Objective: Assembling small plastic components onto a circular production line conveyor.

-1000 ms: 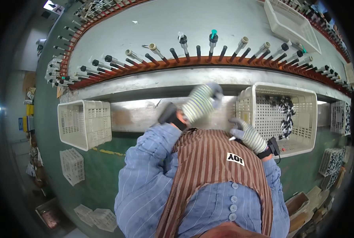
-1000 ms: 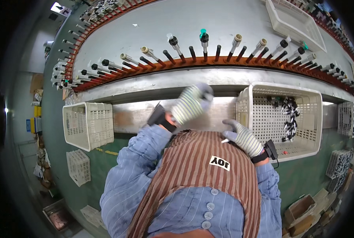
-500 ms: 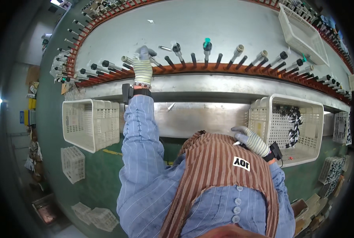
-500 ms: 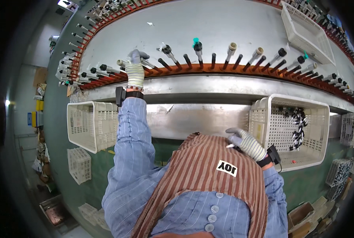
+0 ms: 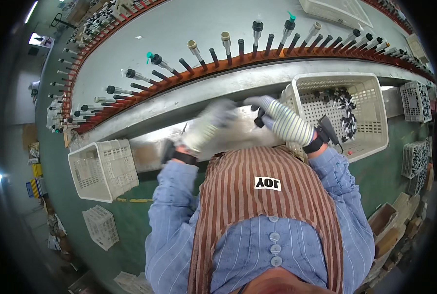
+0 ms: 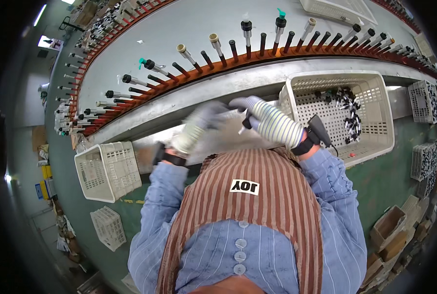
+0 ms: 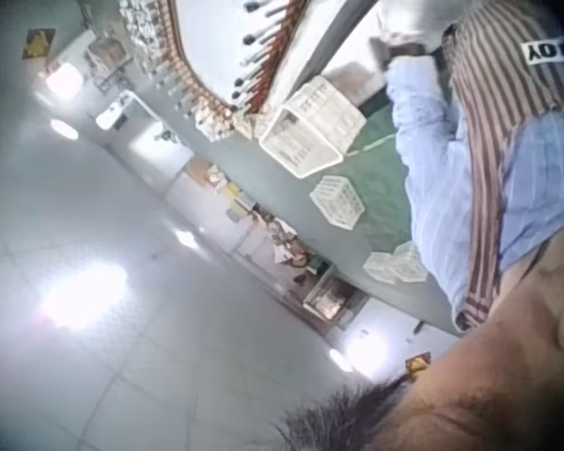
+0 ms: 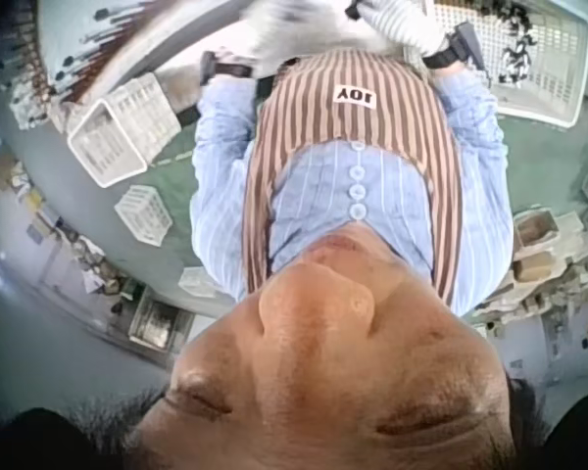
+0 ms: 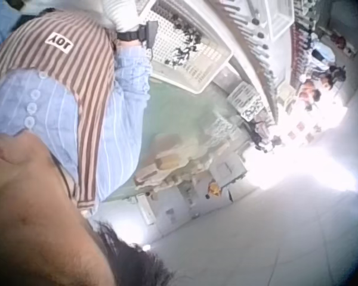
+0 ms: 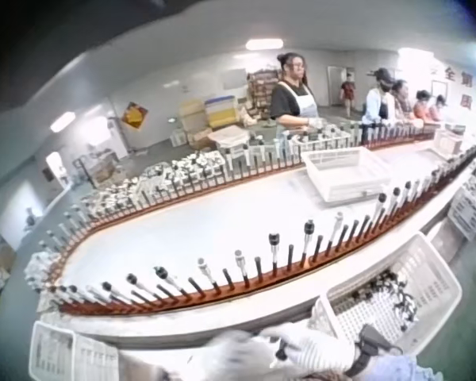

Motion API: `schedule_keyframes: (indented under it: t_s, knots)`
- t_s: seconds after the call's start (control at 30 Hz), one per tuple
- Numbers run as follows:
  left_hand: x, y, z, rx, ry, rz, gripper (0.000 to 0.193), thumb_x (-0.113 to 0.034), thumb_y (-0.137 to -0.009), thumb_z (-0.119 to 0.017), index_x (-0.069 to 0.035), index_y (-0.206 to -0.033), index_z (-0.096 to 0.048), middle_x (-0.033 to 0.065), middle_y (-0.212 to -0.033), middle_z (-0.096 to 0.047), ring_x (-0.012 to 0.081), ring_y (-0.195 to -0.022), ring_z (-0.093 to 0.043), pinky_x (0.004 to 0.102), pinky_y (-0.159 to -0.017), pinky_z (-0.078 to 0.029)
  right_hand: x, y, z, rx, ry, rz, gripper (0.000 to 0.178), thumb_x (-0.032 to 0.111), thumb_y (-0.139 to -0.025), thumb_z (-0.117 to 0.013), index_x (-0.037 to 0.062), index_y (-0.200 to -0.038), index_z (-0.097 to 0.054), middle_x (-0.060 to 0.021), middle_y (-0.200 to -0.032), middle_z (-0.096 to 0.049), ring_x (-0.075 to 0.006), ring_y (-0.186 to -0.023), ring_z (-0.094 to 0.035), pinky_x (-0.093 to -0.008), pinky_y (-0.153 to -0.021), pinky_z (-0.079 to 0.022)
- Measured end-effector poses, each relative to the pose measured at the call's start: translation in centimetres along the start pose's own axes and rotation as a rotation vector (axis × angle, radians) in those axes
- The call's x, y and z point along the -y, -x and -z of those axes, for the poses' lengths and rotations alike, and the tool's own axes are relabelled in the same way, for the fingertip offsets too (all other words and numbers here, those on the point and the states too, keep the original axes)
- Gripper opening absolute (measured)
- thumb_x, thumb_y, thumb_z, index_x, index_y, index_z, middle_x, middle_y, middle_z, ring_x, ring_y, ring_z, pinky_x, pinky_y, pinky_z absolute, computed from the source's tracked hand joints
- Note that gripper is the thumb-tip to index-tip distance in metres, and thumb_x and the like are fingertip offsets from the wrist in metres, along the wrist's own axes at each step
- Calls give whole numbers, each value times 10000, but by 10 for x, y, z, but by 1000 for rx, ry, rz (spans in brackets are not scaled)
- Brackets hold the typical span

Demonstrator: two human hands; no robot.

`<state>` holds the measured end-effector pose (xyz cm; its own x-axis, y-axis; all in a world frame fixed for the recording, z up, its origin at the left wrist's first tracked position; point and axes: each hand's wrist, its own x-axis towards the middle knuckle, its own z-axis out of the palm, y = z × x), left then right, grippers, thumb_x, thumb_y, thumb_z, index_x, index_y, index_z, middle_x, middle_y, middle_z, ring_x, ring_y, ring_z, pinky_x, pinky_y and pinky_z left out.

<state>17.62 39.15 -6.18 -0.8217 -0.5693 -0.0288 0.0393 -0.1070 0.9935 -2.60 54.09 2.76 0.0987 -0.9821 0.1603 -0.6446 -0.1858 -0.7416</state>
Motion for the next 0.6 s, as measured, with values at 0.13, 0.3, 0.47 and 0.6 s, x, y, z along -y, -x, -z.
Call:
schedule_keyframes:
  t_s: [0.13,0.3,0.47,0.6]
  knots:
    - [6,-8,-58,318,77,-16,392,-379,-954,-635,-34,-1139,-639,59,-976,-656,144,-832,-612,279,-768,-521,12,-8,-4,162,25,205,628,-127,-785,-476,40,-1391,-471,-180,-1218,-574,-316,-1148,-569,-363,-1022,-453]
    - [-38,-39,10,-167,-242,-371,223,-252,-951,-619,-48,-1040,-644,84,-847,-650,169,-736,-622,325,-702,-508,-22,24,20,-589,-362,-39,438,48,-943,-491,15,-1379,-465,-147,-1312,-554,-251,-1187,-556,-360,-1038,-450]
    - [-106,-116,72,-706,-165,-723,378,-353,-983,-561,3,-944,-682,76,-768,-686,164,-701,-626,321,-668,-485,-73,77,47,-928,-558,-277,378,175,-1001,-522,25,-1348,-510,-119,-1236,-580,-204,-1094,-581,-337,-975,-487]
    - [-82,-143,104,-1085,-665,-311,603,-517,-1017,-414,-8,-870,-702,95,-813,-726,201,-743,-649,368,-722,-486,-100,107,47,-1082,-589,-423,378,178,-991,-541,29,-1338,-523,-104,-1225,-591,-178,-1042,-599,-332,-937,-508]
